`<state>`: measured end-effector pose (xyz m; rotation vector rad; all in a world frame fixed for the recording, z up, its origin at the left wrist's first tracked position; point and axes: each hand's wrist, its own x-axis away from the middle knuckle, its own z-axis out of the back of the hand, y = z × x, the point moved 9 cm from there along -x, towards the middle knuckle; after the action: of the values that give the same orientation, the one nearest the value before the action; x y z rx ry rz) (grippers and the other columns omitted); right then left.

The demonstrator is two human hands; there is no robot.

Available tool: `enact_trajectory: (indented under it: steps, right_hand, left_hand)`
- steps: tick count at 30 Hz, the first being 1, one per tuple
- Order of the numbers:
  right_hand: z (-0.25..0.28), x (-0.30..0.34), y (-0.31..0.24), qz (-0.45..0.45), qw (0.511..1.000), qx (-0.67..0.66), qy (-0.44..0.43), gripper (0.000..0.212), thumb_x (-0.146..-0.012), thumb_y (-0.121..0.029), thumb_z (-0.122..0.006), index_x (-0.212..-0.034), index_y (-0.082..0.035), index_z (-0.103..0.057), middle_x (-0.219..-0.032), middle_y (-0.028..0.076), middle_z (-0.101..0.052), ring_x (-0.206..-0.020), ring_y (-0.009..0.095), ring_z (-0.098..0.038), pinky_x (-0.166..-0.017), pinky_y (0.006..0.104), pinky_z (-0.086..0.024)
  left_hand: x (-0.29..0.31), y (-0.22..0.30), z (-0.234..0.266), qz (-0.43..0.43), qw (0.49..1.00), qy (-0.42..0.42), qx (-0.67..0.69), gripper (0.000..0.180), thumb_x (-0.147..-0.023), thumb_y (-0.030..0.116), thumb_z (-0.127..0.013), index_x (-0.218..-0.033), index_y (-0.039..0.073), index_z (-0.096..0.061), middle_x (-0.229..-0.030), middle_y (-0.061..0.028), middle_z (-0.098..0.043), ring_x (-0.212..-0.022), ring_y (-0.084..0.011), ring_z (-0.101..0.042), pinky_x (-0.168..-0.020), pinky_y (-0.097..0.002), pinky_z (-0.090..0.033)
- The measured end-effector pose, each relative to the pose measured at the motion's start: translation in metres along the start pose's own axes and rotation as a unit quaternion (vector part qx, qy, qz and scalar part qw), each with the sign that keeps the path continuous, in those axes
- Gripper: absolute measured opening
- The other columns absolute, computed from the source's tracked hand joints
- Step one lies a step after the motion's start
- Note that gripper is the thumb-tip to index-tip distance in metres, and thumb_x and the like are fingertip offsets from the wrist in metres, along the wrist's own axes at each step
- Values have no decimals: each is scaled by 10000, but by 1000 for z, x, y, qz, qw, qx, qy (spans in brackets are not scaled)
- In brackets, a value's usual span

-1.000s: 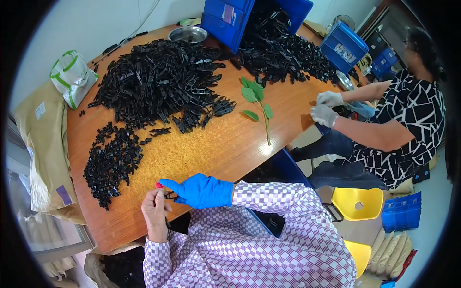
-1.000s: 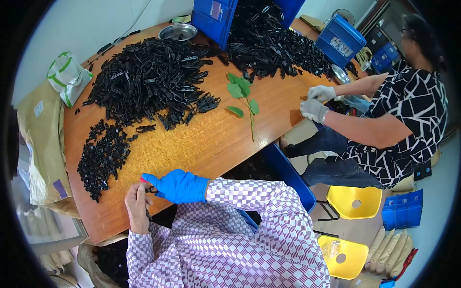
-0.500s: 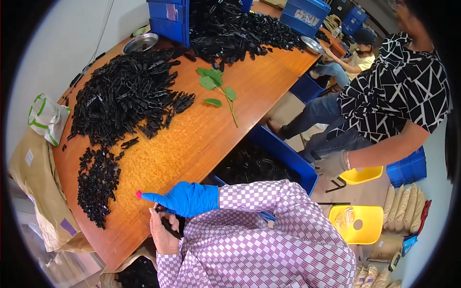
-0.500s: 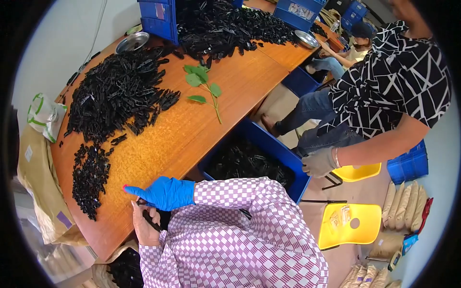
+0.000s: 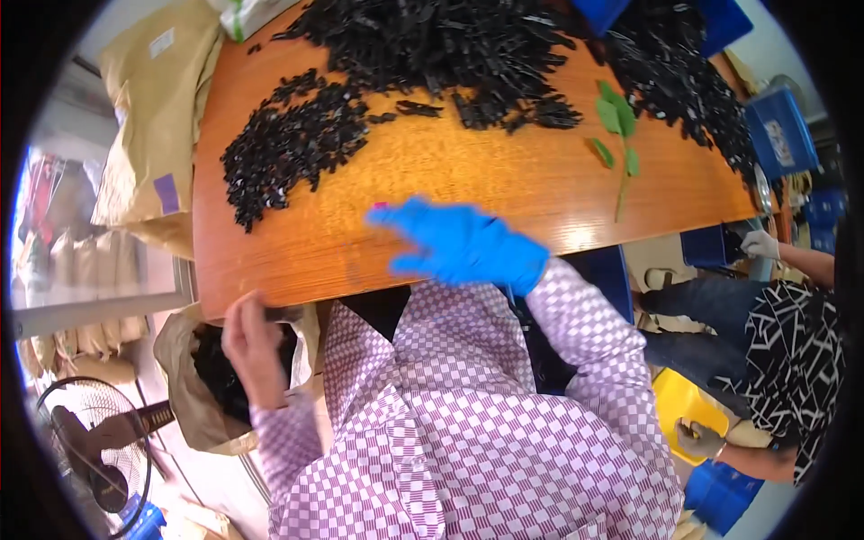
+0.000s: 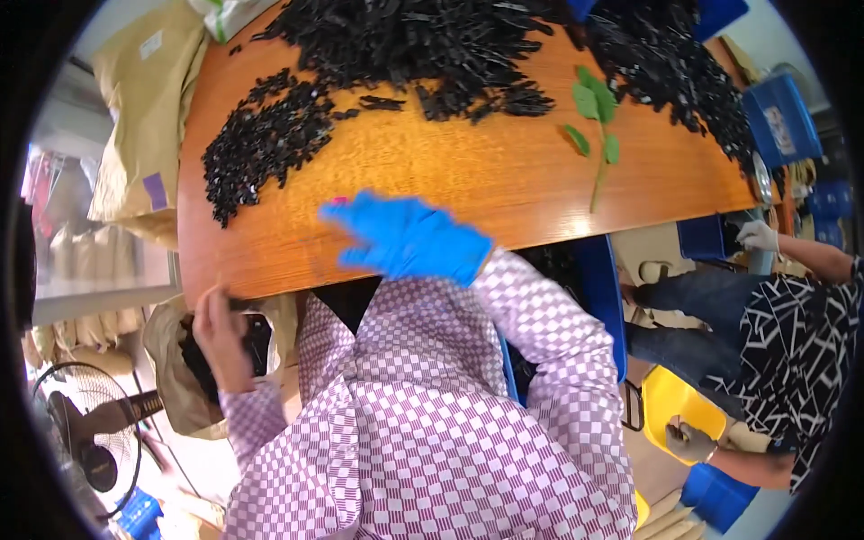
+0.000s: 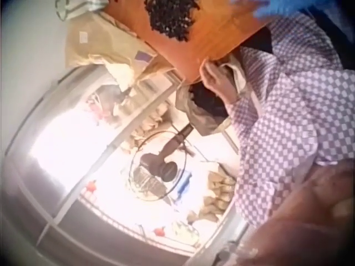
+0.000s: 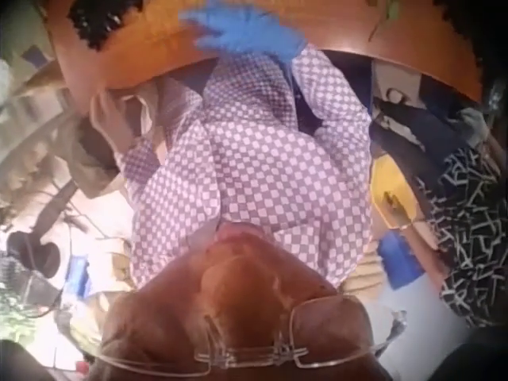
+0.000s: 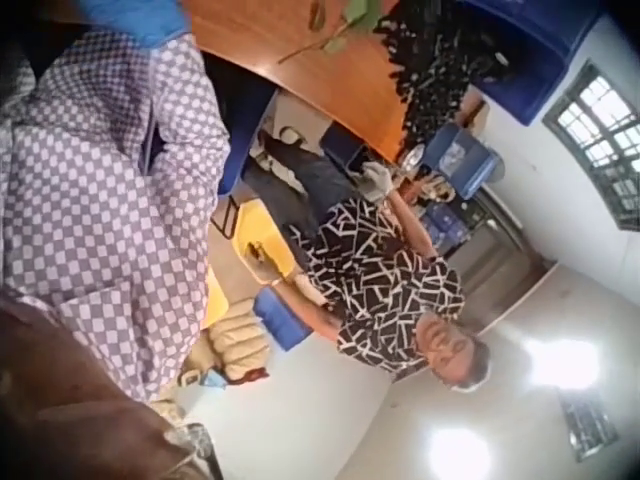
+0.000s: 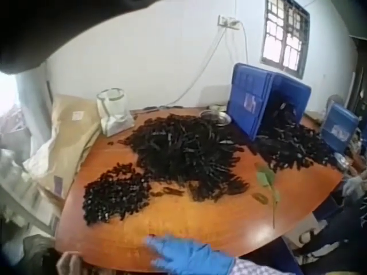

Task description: Manually assemble small black plastic components at a production workbench.

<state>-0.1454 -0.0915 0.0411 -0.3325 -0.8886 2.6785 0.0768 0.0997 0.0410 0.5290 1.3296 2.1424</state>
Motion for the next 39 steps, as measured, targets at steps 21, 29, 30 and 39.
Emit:
enact_trajectory:
  steps: [21,29,30,39]
  right_hand:
    - [63,-67,170,-197,965,-116,127,464,-976,-197,-570,-1415,-116,-445,-939,117,-627,-822,246,-644,-708,352,-541]
    - [48,-20,153,-281,745,-583,163,501,-988,-166,-569,-1463,-150,-408,-939,69,-626,-786,152,-614,-661,293,-520]
    - [46,-18,152,-283,727,-602,169,497,-987,-160,-573,-1459,-151,-416,-940,69,-624,-778,145,-608,-656,288,-517]
    - [5,8,129,-318,827,-460,54,403,-992,-219,-584,-1375,-134,-493,-988,65,-644,-819,116,-602,-693,273,-512]
  left_hand:
    - [-122,123,-222,-439,844,-159,-263,90,-834,102,-650,-923,103,-666,-841,-43,-617,-838,-240,-611,-780,-375,-426]
    - [-132,128,-293,-550,728,-214,-350,166,-807,21,-620,-956,84,-659,-856,-75,-632,-878,-249,-615,-806,-409,-423]
    - [-131,130,-292,-556,727,-212,-343,172,-807,21,-624,-967,78,-652,-848,-79,-635,-860,-252,-619,-799,-409,-429]
    - [-96,77,-190,-252,940,-208,-102,152,-835,85,-678,-966,55,-607,-754,-99,-614,-719,-274,-636,-631,-365,-488]
